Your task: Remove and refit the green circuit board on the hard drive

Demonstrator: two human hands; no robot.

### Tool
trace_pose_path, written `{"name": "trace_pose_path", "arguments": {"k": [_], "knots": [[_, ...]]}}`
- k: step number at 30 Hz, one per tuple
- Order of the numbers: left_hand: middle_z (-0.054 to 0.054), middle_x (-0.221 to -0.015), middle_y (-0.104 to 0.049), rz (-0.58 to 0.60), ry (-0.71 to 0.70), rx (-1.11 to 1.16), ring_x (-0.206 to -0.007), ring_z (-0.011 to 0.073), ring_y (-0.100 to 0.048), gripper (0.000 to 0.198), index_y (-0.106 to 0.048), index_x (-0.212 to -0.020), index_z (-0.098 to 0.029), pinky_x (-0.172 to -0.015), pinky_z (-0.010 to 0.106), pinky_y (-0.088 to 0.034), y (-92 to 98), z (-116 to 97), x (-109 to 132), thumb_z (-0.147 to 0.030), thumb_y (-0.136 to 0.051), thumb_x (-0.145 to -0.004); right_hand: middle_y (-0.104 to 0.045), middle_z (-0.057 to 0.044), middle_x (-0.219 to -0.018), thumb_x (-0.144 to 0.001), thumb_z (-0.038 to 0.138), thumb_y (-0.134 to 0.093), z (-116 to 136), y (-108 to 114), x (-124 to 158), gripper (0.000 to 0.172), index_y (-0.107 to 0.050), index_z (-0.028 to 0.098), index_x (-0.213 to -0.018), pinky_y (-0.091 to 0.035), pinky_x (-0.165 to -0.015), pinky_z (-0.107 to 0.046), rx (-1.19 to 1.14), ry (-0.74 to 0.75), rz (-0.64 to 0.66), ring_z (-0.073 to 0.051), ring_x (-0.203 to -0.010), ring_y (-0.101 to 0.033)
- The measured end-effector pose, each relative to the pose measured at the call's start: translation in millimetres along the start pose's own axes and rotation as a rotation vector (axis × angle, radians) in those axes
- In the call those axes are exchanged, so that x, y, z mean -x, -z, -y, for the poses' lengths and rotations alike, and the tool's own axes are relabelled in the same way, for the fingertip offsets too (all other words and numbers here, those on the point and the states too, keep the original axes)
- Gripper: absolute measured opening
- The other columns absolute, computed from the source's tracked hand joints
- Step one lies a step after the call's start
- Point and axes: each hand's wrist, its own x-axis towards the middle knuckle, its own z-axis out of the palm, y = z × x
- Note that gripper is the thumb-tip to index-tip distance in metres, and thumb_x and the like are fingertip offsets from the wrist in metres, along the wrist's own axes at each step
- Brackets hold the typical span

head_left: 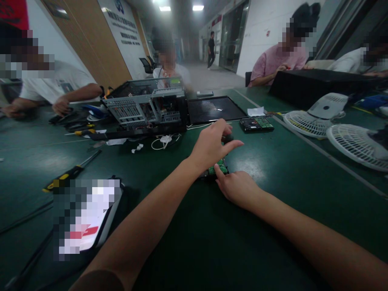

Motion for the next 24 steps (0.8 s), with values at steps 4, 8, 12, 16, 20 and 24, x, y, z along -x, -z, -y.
{"name": "trace_pose_path", "arguments": {"k": [4,8,12,16,20,24], "knots": [[0.004,-0.103,-0.07,0.002,0.013,-0.027,-0.089,0.0154,-0.067,0.028,-0.053,-0.096,-0.02,-0.074,0.028,-0.057,2.5,1,-1,-0.03,-0.078,-0.088,-0.078,-0.018,-0.087,-0.105,0.032,-0.034,1,2,0,0.062,-0.03,0.003,-0.16,-0.054,-0.067,-0.04,-0.009,-0.011,-0.007,-0.033,-0.077,-0.077],[0.004,-0.101,-0.069,0.031,0.003,-0.069,-0.092,0.0166,-0.066,0.015,-0.058,-0.101,-0.02,-0.078,0.03,-0.056,8.4,0,-2,-0.023,-0.069,-0.092,-0.078,-0.02,-0.089,-0.106,0.033,-0.031,1,3,0,0.063,-0.028,0.002,-0.161,-0.054,-0.068,-0.04,-0.016,-0.011,0.014,-0.032,-0.079,-0.077],[0.004,-0.104,-0.068,0.053,-0.026,-0.121,-0.097,0.018,-0.064,0.012,-0.062,-0.104,-0.02,-0.085,0.031,-0.056,11.9,-4,-3,-0.017,-0.062,-0.093,-0.078,-0.019,-0.088,-0.105,0.033,-0.032,2,5,1,0.064,-0.029,0.001,-0.16,-0.054,-0.068,-0.04,-0.028,-0.014,0.015,-0.032,-0.078,-0.076],[0.007,-0.112,-0.065,0.048,-0.004,-0.178,-0.101,0.0197,-0.063,0.018,-0.066,-0.109,-0.02,-0.089,0.034,-0.055,12.1,-3,-2,-0.013,-0.057,-0.095,-0.078,-0.02,-0.09,-0.105,0.034,-0.033,3,7,1,0.063,-0.03,0.002,-0.16,-0.054,-0.07,-0.04,-0.026,-0.02,0.016,-0.032,-0.08,-0.077],[0.008,-0.111,-0.062,0.037,-0.001,-0.233,-0.102,0.0208,-0.063,0.022,-0.068,-0.113,-0.023,-0.092,0.036,-0.054,11.9,1,-2,-0.014,-0.056,-0.097,-0.078,-0.019,-0.09,-0.105,0.034,-0.033,3,6,1,0.063,-0.03,0.004,-0.161,-0.053,-0.068,-0.039,-0.018,-0.032,0.013,-0.031,-0.079,-0.077],[0.007,-0.108,-0.064,0.063,-0.019,-0.231,-0.102,0.0212,-0.063,0.022,-0.069,-0.113,-0.023,-0.092,0.036,-0.053,13.9,1,-3,-0.014,-0.057,-0.097,-0.078,-0.021,-0.091,-0.105,0.033,-0.032,2,4,1,0.063,-0.03,0.003,-0.16,-0.051,-0.066,-0.037,-0.023,-0.01,-0.001,-0.03,-0.076,-0.076]]}}
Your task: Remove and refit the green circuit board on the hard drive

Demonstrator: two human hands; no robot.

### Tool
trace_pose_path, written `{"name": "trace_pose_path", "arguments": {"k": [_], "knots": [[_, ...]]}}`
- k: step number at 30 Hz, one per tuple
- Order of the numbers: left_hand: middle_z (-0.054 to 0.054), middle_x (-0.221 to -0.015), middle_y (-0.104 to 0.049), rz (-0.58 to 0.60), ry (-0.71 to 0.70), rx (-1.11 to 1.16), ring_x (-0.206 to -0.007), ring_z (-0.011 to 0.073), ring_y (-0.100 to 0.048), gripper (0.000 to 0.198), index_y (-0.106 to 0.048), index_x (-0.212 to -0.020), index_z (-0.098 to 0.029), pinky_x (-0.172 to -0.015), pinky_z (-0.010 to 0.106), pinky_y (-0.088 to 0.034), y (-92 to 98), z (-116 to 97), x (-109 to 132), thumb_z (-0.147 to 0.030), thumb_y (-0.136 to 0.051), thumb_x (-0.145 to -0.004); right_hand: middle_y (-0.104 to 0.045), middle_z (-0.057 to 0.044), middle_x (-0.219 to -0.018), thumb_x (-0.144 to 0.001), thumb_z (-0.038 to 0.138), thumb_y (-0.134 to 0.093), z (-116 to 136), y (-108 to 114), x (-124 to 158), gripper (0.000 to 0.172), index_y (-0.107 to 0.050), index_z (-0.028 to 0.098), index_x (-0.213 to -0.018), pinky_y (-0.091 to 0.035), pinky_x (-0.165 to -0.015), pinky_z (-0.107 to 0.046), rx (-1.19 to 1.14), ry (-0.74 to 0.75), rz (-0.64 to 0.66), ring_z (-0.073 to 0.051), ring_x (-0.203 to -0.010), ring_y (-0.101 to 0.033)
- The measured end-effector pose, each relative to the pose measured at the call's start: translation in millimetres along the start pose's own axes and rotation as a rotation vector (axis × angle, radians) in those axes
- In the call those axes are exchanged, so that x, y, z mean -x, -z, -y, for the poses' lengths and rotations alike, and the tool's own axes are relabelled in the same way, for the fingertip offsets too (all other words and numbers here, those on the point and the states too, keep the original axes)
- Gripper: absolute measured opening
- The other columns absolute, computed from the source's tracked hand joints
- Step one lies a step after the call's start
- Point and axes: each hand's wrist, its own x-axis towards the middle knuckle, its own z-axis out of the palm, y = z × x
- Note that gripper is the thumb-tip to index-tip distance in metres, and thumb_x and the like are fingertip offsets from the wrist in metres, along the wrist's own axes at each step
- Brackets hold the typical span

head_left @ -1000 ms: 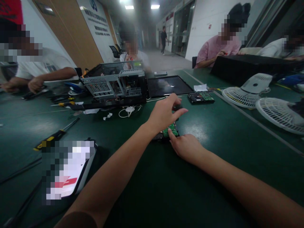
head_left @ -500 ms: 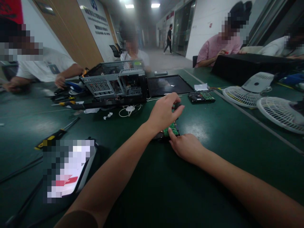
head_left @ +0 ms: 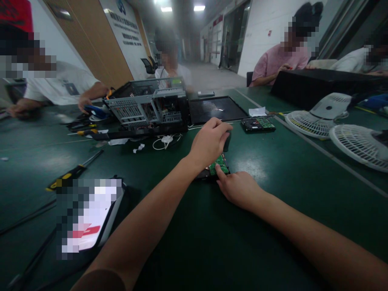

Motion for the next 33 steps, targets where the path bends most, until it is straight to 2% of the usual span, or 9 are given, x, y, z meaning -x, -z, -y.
{"name": "trace_pose_path", "arguments": {"k": [6,12,18,22,25,29,33], "knots": [[0.006,-0.111,-0.068,0.026,-0.03,0.018,-0.1,0.0198,-0.065,0.021,-0.068,-0.111,-0.021,-0.09,0.034,-0.053,3.5,-0.9,-1.4,-0.011,-0.06,-0.095,-0.078,-0.019,-0.092,-0.103,0.03,-0.034,-1.2,-3.6,-0.9,0.063,-0.032,0.002,-0.16,-0.05,-0.063,-0.037,0.0,0.009,-0.029,-0.03,-0.075,-0.075],[0.003,-0.1,-0.074,0.034,0.001,0.075,-0.089,0.0176,-0.069,0.011,-0.066,-0.103,-0.02,-0.081,0.031,-0.055,4.2,-2.1,-1.6,-0.024,-0.07,-0.094,-0.078,-0.018,-0.091,-0.102,0.027,-0.036,-1.8,-4.8,-1.7,0.062,-0.034,0.003,-0.159,-0.05,-0.061,-0.037,0.017,0.017,-0.033,-0.031,-0.074,-0.076],[0.001,-0.096,-0.074,0.017,0.044,0.148,-0.077,0.0143,-0.068,0.027,-0.06,-0.096,-0.019,-0.072,0.028,-0.054,4.9,-5.1,-1.3,-0.034,-0.081,-0.087,-0.078,-0.02,-0.094,-0.104,0.029,-0.033,0.3,-2.7,-1.5,0.062,-0.031,0.001,-0.159,-0.051,-0.064,-0.038,0.007,0.012,-0.017,-0.031,-0.077,-0.076],[0.001,-0.092,-0.072,-0.006,0.084,0.136,-0.075,0.0143,-0.066,0.038,-0.057,-0.095,-0.019,-0.068,0.027,-0.053,2.3,-4.7,-0.3,-0.04,-0.085,-0.081,-0.078,-0.02,-0.092,-0.105,0.034,-0.032,0.9,0.2,-0.9,0.063,-0.031,0.002,-0.159,-0.052,-0.067,-0.039,0.009,-0.005,0.001,-0.032,-0.079,-0.076],[0.001,-0.091,-0.071,-0.006,0.088,0.136,-0.077,0.0141,-0.066,0.038,-0.056,-0.096,-0.018,-0.068,0.027,-0.052,0.7,-3.6,-0.2,-0.037,-0.086,-0.081,-0.078,-0.02,-0.091,-0.105,0.034,-0.031,1.3,1.4,-0.5,0.063,-0.03,0.004,-0.16,-0.052,-0.069,-0.039,0.014,-0.016,0.009,-0.032,-0.081,-0.076],[0.001,-0.095,-0.071,-0.009,0.05,0.138,-0.084,0.015,-0.065,0.027,-0.057,-0.096,-0.019,-0.071,0.027,-0.053,0.5,-1.4,-0.8,-0.025,-0.082,-0.085,-0.078,-0.02,-0.094,-0.105,0.033,-0.03,0.5,0.2,-1.0,0.062,-0.031,0.004,-0.16,-0.052,-0.066,-0.038,0.016,-0.003,0.001,-0.031,-0.079,-0.076],[0.002,-0.096,-0.069,-0.012,0.022,0.142,-0.086,0.0155,-0.064,0.022,-0.059,-0.097,-0.019,-0.073,0.028,-0.054,1.7,0.1,-0.9,-0.023,-0.078,-0.088,-0.078,-0.02,-0.097,-0.105,0.032,-0.032,-0.8,-0.1,-1.3,0.062,-0.031,0.004,-0.16,-0.051,-0.065,-0.037,0.019,0.01,0.006,-0.031,-0.08,-0.076]]}}
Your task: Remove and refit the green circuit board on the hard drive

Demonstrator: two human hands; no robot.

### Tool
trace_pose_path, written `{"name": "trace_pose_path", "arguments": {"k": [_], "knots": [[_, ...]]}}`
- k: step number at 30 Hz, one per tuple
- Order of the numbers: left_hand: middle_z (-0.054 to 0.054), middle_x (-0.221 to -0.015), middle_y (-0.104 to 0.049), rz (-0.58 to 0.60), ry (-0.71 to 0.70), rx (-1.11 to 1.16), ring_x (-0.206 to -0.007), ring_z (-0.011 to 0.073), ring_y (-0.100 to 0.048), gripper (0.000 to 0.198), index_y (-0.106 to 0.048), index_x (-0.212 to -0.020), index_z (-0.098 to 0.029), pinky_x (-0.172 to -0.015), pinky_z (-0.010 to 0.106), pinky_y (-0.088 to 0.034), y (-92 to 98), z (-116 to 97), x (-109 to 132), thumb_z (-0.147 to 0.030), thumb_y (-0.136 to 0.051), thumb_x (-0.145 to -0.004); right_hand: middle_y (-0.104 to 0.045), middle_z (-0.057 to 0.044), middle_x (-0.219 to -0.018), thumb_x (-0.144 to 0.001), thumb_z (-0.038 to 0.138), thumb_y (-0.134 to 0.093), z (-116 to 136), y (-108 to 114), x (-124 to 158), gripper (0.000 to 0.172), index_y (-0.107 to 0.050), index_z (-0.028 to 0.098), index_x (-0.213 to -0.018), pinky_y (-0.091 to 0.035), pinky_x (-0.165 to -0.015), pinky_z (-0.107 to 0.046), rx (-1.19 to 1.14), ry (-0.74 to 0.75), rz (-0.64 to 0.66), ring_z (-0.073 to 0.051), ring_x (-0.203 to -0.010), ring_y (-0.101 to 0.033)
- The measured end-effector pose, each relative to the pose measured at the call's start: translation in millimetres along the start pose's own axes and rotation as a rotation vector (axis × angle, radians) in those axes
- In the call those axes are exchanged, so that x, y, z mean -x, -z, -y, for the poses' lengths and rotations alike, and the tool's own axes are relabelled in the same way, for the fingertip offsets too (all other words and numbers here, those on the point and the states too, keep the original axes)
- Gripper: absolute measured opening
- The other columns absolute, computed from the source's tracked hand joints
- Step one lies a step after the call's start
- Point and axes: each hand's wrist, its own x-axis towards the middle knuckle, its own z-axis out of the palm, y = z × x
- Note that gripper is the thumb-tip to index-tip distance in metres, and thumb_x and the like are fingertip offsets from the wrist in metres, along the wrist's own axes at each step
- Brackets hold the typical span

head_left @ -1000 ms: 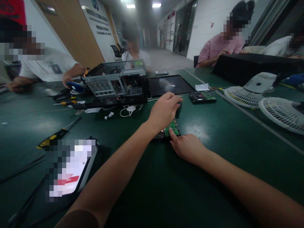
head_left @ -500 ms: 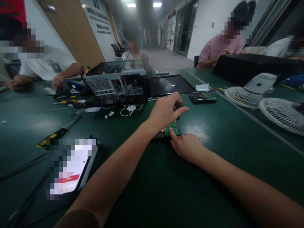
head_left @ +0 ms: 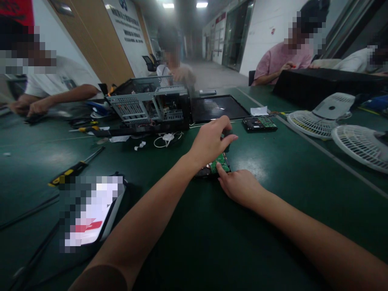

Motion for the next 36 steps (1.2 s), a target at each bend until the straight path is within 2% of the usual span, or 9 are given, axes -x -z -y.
{"name": "trace_pose_path", "arguments": {"k": [6,9,11,15,21,25,32,36], "knots": [[0.003,-0.101,-0.067,-0.016,-0.034,-0.021,-0.092,0.0159,-0.064,0.017,-0.064,-0.098,-0.019,-0.079,0.029,-0.054,1.8,-0.3,0.1,-0.02,-0.077,-0.088,-0.078,-0.018,-0.089,-0.106,0.032,-0.032,0.4,1.4,-0.3,0.06,-0.034,0.005,-0.159,-0.051,-0.066,-0.037,0.016,-0.013,0.002,-0.031,-0.078,-0.076],[0.002,-0.1,-0.07,0.035,-0.024,0.007,-0.089,0.0153,-0.066,0.017,-0.063,-0.102,-0.02,-0.078,0.029,-0.054,2.1,-2.1,-0.1,-0.019,-0.075,-0.09,-0.078,-0.018,-0.091,-0.106,0.033,-0.033,0.8,-0.1,-1.1,0.059,-0.036,0.005,-0.158,-0.052,-0.066,-0.037,0.017,-0.01,-0.01,-0.03,-0.078,-0.076],[0.001,-0.097,-0.072,0.062,-0.01,0.036,-0.088,0.0155,-0.067,0.018,-0.063,-0.103,-0.02,-0.077,0.029,-0.054,2.2,-3.9,0.0,-0.024,-0.075,-0.09,-0.078,-0.018,-0.092,-0.106,0.033,-0.033,0.8,-1.0,-1.7,0.059,-0.038,0.006,-0.157,-0.052,-0.065,-0.038,0.019,-0.011,-0.016,-0.031,-0.077,-0.076],[0.002,-0.094,-0.073,0.04,0.036,0.051,-0.083,0.0161,-0.068,0.027,-0.062,-0.102,-0.019,-0.074,0.029,-0.054,1.7,-5.1,0.7,-0.034,-0.079,-0.088,-0.078,-0.017,-0.09,-0.106,0.032,-0.031,0.2,-0.4,-2.4,0.058,-0.038,0.006,-0.157,-0.053,-0.064,-0.04,0.03,-0.019,-0.006,-0.032,-0.076,-0.076],[0.002,-0.098,-0.071,0.032,-0.029,0.021,-0.089,0.0168,-0.066,0.019,-0.063,-0.103,-0.019,-0.079,0.03,-0.053,0.8,1.0,1.5,-0.027,-0.075,-0.091,-0.079,-0.018,-0.092,-0.105,0.031,-0.035,-0.7,0.8,-3.1,0.058,-0.039,0.008,-0.158,-0.052,-0.065,-0.037,0.049,-0.016,0.005,-0.031,-0.076,-0.076],[0.005,-0.108,-0.067,0.023,-0.029,-0.033,-0.094,0.0178,-0.064,0.013,-0.065,-0.107,-0.021,-0.083,0.032,-0.054,1.0,1.3,1.8,-0.023,-0.068,-0.095,-0.079,-0.018,-0.092,-0.105,0.03,-0.034,-0.6,0.1,-3.6,0.058,-0.039,0.007,-0.158,-0.051,-0.063,-0.038,0.042,-0.007,-0.002,-0.031,-0.075,-0.076],[0.006,-0.111,-0.067,0.061,-0.022,-0.08,-0.098,0.0183,-0.065,0.016,-0.066,-0.11,-0.022,-0.088,0.033,-0.053,3.4,-2.6,1.2,-0.015,-0.061,-0.097,-0.079,-0.015,-0.093,-0.104,0.031,-0.036,-1.4,-1.8,-3.6,0.057,-0.041,0.008,-0.157,-0.05,-0.06,-0.038,0.041,-0.006,-0.022,-0.032,-0.076,-0.076],[0.004,-0.109,-0.07,0.047,-0.048,-0.057,-0.098,0.0177,-0.066,0.013,-0.067,-0.109,-0.022,-0.086,0.031,-0.053,2.5,-0.6,1.1,-0.02,-0.064,-0.097,-0.079,-0.016,-0.094,-0.104,0.03,-0.038,-1.5,-1.1,-3.7,0.056,-0.043,0.008,-0.155,-0.049,-0.06,-0.036,0.042,-0.007,-0.029,-0.03,-0.075,-0.076]]}}
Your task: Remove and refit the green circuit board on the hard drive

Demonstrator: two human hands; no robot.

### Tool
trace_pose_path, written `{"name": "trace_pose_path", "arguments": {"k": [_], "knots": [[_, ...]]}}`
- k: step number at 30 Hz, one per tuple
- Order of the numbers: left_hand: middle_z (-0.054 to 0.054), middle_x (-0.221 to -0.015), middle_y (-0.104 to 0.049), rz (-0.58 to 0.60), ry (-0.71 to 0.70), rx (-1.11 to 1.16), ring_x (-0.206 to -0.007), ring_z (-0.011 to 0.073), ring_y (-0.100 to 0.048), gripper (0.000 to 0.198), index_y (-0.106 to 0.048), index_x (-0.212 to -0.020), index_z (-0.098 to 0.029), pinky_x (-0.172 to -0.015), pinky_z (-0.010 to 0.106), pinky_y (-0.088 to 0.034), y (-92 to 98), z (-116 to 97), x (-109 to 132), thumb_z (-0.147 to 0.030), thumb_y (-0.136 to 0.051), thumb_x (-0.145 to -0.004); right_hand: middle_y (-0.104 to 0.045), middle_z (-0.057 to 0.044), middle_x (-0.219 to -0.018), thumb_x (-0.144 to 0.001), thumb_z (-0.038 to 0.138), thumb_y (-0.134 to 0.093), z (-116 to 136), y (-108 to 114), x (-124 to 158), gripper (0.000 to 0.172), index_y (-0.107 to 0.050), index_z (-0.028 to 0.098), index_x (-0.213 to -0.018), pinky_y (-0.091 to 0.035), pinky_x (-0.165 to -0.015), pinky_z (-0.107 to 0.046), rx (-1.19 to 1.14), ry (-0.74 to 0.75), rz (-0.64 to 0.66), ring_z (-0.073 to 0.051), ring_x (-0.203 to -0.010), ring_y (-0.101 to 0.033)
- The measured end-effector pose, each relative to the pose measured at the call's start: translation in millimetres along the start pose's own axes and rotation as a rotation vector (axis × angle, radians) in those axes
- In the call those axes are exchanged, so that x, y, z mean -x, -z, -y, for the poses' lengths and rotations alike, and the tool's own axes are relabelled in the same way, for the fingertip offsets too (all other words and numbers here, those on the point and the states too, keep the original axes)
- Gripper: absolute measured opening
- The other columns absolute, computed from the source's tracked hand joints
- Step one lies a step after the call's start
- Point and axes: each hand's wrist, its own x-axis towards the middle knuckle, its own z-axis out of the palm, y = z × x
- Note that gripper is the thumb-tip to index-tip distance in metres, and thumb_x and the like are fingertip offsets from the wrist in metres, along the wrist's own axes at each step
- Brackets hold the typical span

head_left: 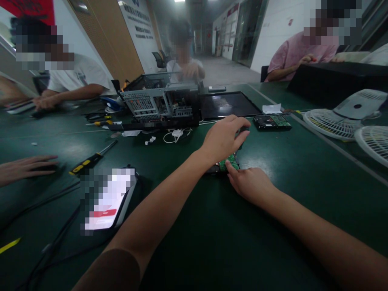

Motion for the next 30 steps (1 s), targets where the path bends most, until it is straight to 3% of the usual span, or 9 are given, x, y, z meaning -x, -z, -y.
{"name": "trace_pose_path", "arguments": {"k": [7,14,20,24,30], "knots": [[0.002,-0.097,-0.075,-0.012,0.076,0.044,-0.086,0.0171,-0.069,0.017,-0.066,-0.099,-0.021,-0.077,0.03,-0.054,1.9,-2.6,-1.4,-0.034,-0.074,-0.092,-0.079,-0.018,-0.094,-0.104,0.028,-0.037,-1.0,1.0,0.3,0.057,-0.041,0.006,-0.156,-0.05,-0.061,-0.037,-0.005,0.007,0.012,-0.031,-0.076,-0.076],[0.002,-0.097,-0.073,0.006,0.023,0.048,-0.088,0.0165,-0.068,0.013,-0.065,-0.105,-0.02,-0.08,0.03,-0.054,-1.3,1.1,-1.1,-0.026,-0.07,-0.094,-0.079,-0.017,-0.094,-0.105,0.028,-0.035,-0.8,2.7,0.7,0.056,-0.04,0.008,-0.157,-0.052,-0.064,-0.038,-0.001,0.005,0.034,-0.032,-0.078,-0.077],[0.005,-0.105,-0.068,-0.051,0.001,0.0,-0.097,0.0177,-0.065,0.007,-0.066,-0.099,-0.021,-0.084,0.031,-0.054,0.2,-0.5,-2.1,-0.017,-0.069,-0.093,-0.079,-0.016,-0.093,-0.105,0.029,-0.035,-0.2,2.3,0.8,0.056,-0.042,0.008,-0.156,-0.053,-0.063,-0.04,0.002,0.0,0.016,-0.033,-0.077,-0.076],[0.003,-0.102,-0.071,-0.007,-0.004,0.019,-0.097,0.0176,-0.067,0.01,-0.066,-0.099,-0.021,-0.087,0.032,-0.054,1.8,-0.3,-2.5,-0.012,-0.065,-0.094,-0.079,-0.016,-0.091,-0.104,0.029,-0.036,-0.4,1.5,1.3,0.056,-0.042,0.008,-0.156,-0.051,-0.063,-0.038,-0.006,-0.003,0.01,-0.031,-0.075,-0.076],[0.002,-0.098,-0.075,-0.017,0.034,0.104,-0.085,0.0152,-0.069,0.011,-0.065,-0.097,-0.019,-0.081,0.03,-0.056,-0.6,-3.3,-1.8,-0.027,-0.072,-0.093,-0.079,-0.017,-0.092,-0.104,0.028,-0.034,-1.3,1.6,2.2,0.057,-0.043,0.006,-0.155,-0.048,-0.061,-0.037,-0.012,0.017,-0.006,-0.031,-0.075,-0.075]]}}
